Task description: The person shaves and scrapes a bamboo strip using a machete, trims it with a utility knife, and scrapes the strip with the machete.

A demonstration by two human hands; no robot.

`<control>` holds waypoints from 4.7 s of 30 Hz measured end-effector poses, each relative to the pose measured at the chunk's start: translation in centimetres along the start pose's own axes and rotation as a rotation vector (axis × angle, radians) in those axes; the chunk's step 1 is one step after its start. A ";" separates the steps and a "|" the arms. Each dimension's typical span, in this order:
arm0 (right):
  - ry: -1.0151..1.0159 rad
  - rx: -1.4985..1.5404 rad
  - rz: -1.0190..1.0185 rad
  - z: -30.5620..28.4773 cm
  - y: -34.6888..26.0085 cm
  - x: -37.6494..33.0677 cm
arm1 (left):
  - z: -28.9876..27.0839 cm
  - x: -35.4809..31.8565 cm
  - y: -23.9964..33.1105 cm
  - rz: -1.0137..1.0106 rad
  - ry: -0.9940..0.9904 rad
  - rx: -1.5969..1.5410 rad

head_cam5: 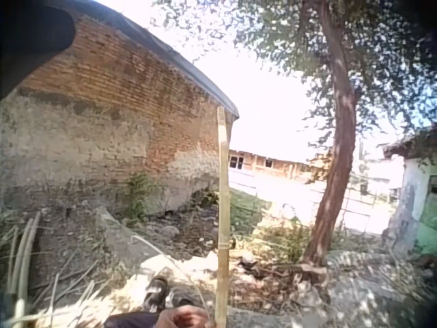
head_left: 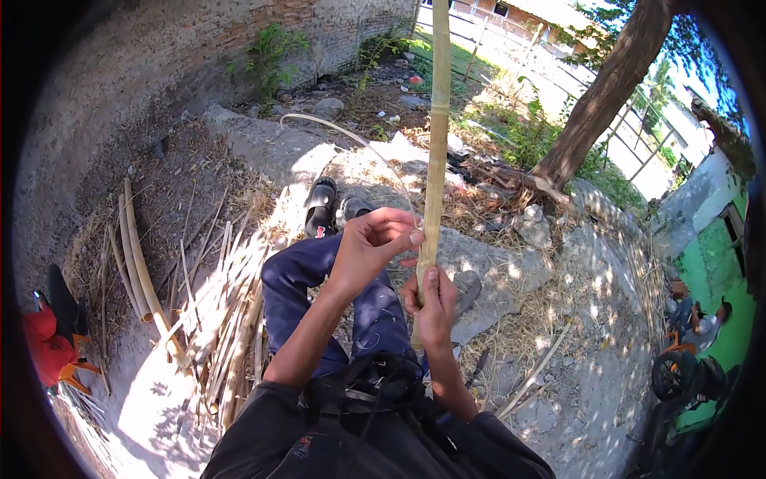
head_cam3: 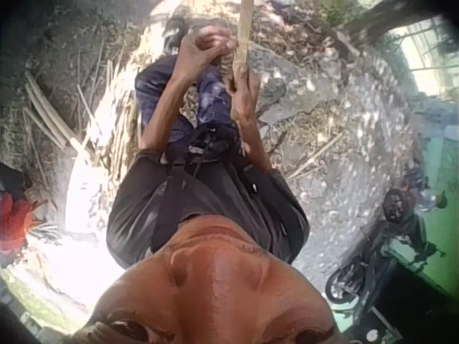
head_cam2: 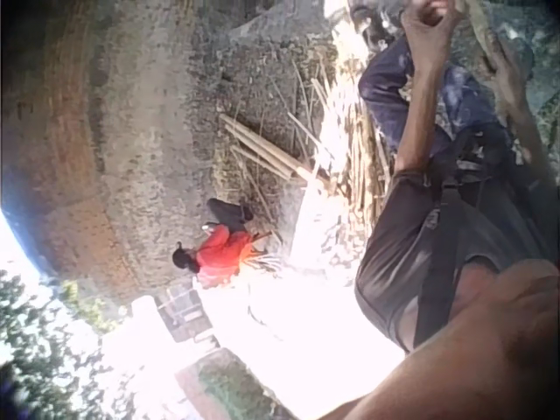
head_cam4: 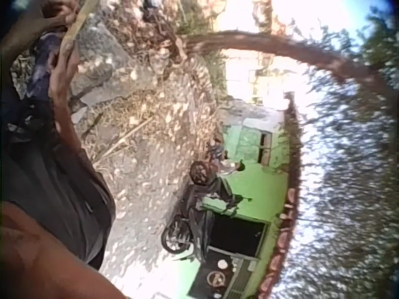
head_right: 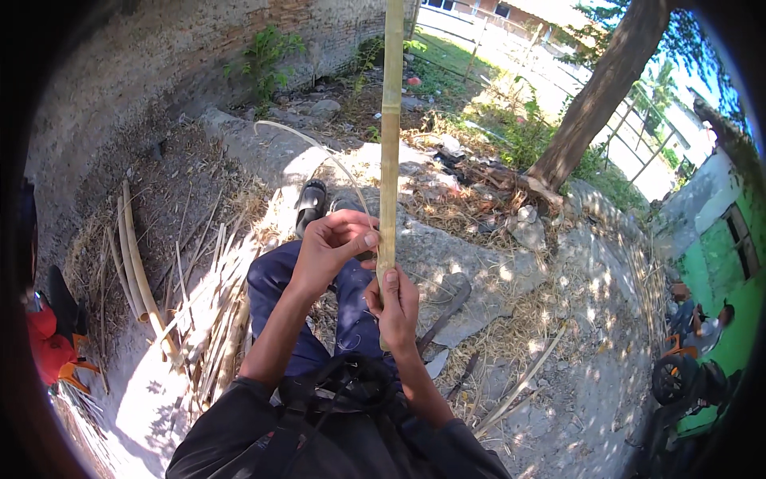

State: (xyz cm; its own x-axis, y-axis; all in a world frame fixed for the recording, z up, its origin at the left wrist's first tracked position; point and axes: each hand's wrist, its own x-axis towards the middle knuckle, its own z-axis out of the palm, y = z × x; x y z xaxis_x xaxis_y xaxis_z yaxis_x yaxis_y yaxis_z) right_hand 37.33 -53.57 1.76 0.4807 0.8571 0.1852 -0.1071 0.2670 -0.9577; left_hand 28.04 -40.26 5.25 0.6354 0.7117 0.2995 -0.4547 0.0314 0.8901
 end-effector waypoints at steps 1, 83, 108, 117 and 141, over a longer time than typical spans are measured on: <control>0.020 -0.018 -0.030 -0.3 0.4 0.2 | 0.3 -0.4 0.2 0.019 0.024 0.000; 0.461 -1.128 0.830 -32.8 38.7 -11.2 | -14.9 -5.1 -19.8 -0.468 -0.004 1.576; 0.707 -1.460 0.768 -30.4 36.1 -17.6 | -13.6 -5.2 -18.4 -1.105 -0.008 0.046; 0.293 -1.241 0.608 -27.2 39.9 -14.8 | -12.3 -4.3 -18.9 -1.057 0.154 -0.826; 0.310 -1.219 1.094 -24.1 42.9 -12.7 | -2.8 -6.0 -6.7 -0.701 0.034 0.157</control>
State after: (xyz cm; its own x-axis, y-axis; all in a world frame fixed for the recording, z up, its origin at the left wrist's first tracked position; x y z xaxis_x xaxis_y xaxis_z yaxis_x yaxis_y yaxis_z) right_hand 47.60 -63.59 -46.98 0.8006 0.2414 -0.5484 0.1376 -0.9649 -0.2238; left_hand 25.50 -42.82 -3.45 0.7242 0.5823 -0.3695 0.1504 0.3895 0.9087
